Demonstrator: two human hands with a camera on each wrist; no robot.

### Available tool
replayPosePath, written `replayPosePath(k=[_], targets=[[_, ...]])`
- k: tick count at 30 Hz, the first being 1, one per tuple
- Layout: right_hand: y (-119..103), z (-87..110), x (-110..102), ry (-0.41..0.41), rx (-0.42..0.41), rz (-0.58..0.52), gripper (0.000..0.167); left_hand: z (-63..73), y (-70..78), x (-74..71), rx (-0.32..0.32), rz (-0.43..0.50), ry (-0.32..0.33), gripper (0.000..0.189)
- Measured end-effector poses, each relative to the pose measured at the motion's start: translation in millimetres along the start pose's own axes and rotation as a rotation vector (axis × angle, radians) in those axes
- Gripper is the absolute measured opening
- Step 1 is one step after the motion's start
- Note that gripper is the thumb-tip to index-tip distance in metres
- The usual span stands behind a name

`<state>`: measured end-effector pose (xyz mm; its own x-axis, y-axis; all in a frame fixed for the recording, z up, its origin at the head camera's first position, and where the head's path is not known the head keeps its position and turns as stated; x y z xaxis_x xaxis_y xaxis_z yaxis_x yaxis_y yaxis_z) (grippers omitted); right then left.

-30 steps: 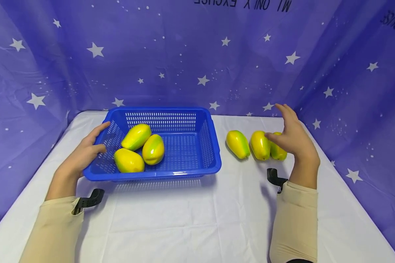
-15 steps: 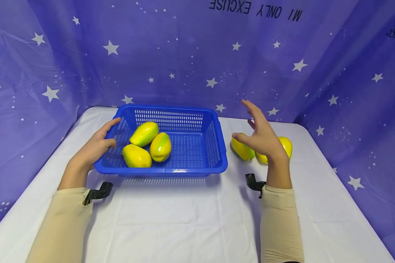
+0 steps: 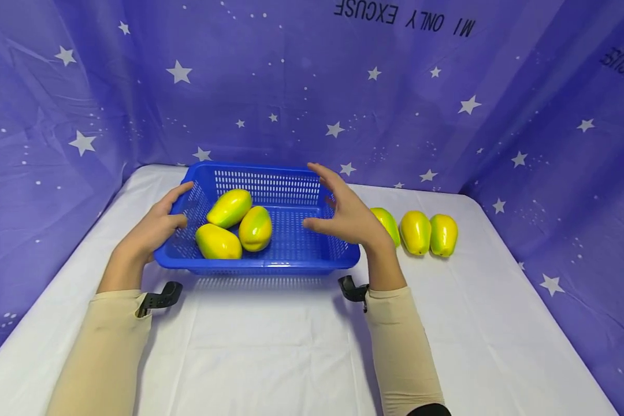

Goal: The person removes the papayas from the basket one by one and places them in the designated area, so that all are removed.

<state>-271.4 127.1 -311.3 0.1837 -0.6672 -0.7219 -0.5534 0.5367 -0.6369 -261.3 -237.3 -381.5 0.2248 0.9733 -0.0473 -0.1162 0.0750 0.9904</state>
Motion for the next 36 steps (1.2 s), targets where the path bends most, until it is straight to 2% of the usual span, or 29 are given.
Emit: replayPosePath(k=[7, 12, 26, 36], targets=[[-14, -24.8, 38, -0.099, -0.023, 0.156, 0.096, 0.0, -1.9, -3.2, -0.009, -0.006, 0.014, 0.088], [-21, -34.1, 57, -0.141, -0.014, 0.215, 0.096, -1.7, -4.5, -4.3, -0.009, 0.000, 0.007, 0.088], [-26, -48.1, 82, -0.219, 0.017, 0.235, 0.091, -6.3, -0.7, -4.6, -0.019, -0.002, 0.007, 0.086], [-20, -53.3, 98, -0.312, 0.110, 0.237, 0.095, -7.0, -1.9, -2.0, -0.022, -0.017, 0.011, 0.086]])
Point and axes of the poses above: each hand's wrist, its own z-axis away from the middle knuckle, its own x-axis out of the palm, y = z × x, the point moved 2 cm from there along -z, towards the middle knuckle, and after that the axes turned 9 degrees about z, right-handed, at the moved point
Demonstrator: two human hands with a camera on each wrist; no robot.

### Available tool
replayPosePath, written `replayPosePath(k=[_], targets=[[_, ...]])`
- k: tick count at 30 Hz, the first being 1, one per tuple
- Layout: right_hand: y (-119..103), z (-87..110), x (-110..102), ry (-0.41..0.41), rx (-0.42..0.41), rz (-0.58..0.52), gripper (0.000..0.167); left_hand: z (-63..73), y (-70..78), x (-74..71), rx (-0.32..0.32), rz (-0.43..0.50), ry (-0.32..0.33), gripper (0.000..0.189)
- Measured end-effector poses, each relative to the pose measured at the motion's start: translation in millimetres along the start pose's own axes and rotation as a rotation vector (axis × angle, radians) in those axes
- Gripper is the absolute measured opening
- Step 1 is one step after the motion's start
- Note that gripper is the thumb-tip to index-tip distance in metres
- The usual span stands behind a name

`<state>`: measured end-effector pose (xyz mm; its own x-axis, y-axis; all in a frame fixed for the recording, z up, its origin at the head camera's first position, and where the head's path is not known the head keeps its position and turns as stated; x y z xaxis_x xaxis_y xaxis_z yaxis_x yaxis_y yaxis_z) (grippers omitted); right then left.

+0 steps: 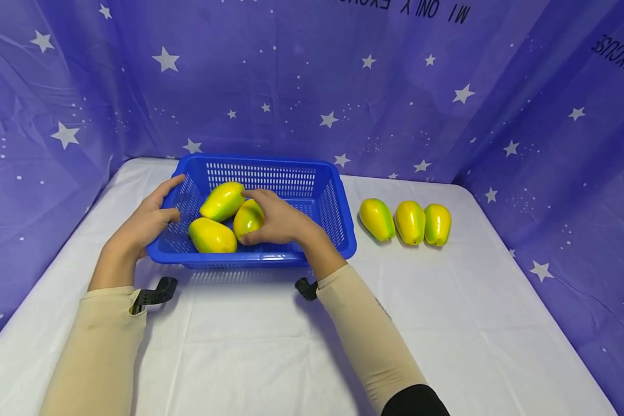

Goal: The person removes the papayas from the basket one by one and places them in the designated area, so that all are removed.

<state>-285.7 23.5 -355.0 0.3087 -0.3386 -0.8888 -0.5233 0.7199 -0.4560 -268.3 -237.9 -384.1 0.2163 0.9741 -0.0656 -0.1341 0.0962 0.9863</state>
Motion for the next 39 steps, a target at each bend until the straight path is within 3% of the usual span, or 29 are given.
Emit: replayPosePath(k=[7, 13, 28, 39], targets=[[3, -4.8, 5, -0.055, 0.026, -0.004, 0.088, -0.1, -1.1, -0.5, 0.008, 0.002, -0.003, 0.087], [4, -11.5, 11, -0.092, -0.014, 0.038, 0.078, 2.2, 0.5, -1.7, 0.010, -0.018, 0.007, 0.086], [6, -7.3, 13, -0.071, -0.038, 0.147, 0.057, 0.9, -1.0, 2.3, 0.026, -0.014, -0.008, 0.084], [3, 6.8, -1, -0.004, -0.088, 0.153, 0.056, 2.4, 1.6, 1.8, 0.017, -0.019, -0.001, 0.085]])
Point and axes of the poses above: each hand's wrist, its own z-axis away from the middle knuckle, its own x-axis out of the palm, y = z × x, the point moved 2 cm from there along -z, towards the middle knuckle, and after that the axes turned 9 degrees about z, right-handed, at the moved point
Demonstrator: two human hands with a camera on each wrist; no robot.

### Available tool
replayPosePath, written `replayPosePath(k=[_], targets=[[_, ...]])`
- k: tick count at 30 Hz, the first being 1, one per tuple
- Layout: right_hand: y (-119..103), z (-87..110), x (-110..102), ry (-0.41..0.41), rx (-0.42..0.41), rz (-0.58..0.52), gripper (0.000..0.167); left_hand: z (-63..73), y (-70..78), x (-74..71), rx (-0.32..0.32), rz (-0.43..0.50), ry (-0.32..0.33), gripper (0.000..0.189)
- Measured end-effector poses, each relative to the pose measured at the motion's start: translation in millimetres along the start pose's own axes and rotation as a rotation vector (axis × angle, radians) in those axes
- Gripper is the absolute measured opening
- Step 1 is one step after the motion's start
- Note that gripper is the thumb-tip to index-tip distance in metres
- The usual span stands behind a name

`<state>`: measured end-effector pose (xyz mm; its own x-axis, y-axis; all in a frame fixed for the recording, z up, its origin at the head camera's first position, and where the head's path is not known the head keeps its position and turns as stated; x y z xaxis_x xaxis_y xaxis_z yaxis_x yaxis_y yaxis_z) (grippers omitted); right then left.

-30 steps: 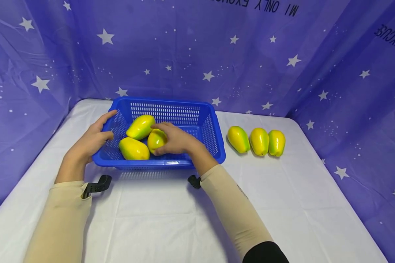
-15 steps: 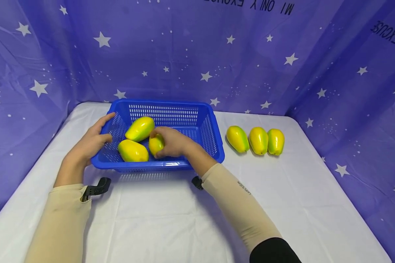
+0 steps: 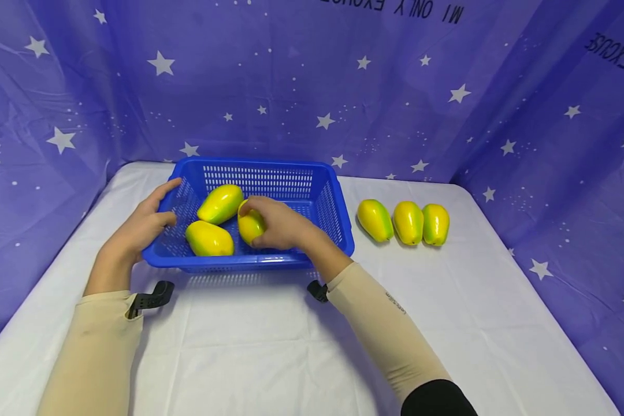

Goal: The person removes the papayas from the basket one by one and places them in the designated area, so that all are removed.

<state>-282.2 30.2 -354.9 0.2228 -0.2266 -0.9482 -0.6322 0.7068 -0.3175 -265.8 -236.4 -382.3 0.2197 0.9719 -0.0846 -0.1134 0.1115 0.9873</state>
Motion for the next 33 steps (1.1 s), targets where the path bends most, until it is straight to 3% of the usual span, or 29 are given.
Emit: replayPosePath(k=[33], targets=[[17, 78.7, -51, 0.214, -0.089, -0.082, 0.055, 0.6, -0.1, -1.8, -0.004, 0.035, -0.011, 0.087]])
Point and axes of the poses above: each hand's wrist, its own z-axis away from the middle knuckle, its own x-axis out of the palm, y = z × x, the point moved 2 cm from there along -z, towards the middle knuckle, and after that the axes turned 9 degrees about z, right-handed, at the moved point
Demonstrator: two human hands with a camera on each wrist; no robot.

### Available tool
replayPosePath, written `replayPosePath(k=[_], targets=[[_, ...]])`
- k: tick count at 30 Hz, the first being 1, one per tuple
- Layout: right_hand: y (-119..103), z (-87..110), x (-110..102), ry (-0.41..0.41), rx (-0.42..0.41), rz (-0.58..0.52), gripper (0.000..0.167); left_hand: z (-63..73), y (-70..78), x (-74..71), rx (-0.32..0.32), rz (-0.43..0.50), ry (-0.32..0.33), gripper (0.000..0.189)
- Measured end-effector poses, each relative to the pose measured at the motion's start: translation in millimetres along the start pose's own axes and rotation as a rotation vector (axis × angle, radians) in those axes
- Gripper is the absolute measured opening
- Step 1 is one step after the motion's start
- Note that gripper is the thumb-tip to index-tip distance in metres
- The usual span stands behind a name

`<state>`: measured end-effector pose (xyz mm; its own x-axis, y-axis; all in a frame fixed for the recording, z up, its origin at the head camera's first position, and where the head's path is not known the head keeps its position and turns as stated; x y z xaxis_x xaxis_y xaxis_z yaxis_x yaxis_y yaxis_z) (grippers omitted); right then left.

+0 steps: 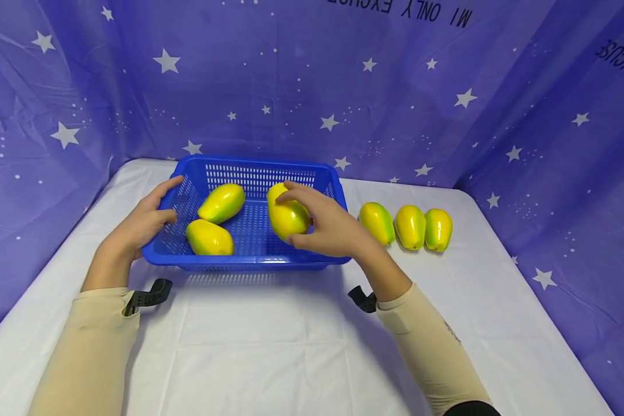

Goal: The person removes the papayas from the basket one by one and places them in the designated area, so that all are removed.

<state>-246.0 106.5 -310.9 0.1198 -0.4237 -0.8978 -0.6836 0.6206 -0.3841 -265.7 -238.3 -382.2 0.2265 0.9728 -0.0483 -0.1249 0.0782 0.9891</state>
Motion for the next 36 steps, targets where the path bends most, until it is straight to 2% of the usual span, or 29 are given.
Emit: replayPosePath(k=[12, 17, 22, 30, 36], targets=[[17, 33.9, -24, 0.081, 0.037, -0.054, 0.056, -0.5, 0.9, 1.8, 0.002, -0.010, 0.001, 0.087], [24, 45.8, -29, 0.107, 0.051, -0.081, 0.057, -0.8, 0.3, 1.0, 0.001, -0.044, 0.011, 0.086], [28, 57.4, -34, 0.113, 0.084, -0.111, 0.058, -0.4, -0.8, 1.1, 0.001, -0.016, 0.008, 0.085], [18, 77.7, -46, 0.114, 0.170, -0.101, 0.057, 0.7, 0.0, 0.8, -0.014, 0.012, 0.001, 0.085], [11, 90.1, -53, 0.126, 0.188, -0.092, 0.055, -0.5, -0.3, 0.5, -0.009, -0.001, 0.001, 0.085]])
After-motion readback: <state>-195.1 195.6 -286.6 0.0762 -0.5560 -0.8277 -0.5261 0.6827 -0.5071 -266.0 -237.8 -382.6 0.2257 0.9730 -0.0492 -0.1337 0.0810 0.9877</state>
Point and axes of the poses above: each hand's wrist, its own z-axis away from the middle knuckle, its own x-axis out of the palm, y = z × x, the point moved 2 cm from there along -z, towards the middle knuckle, and after that the axes turned 9 degrees about z, right-handed, at the moved point
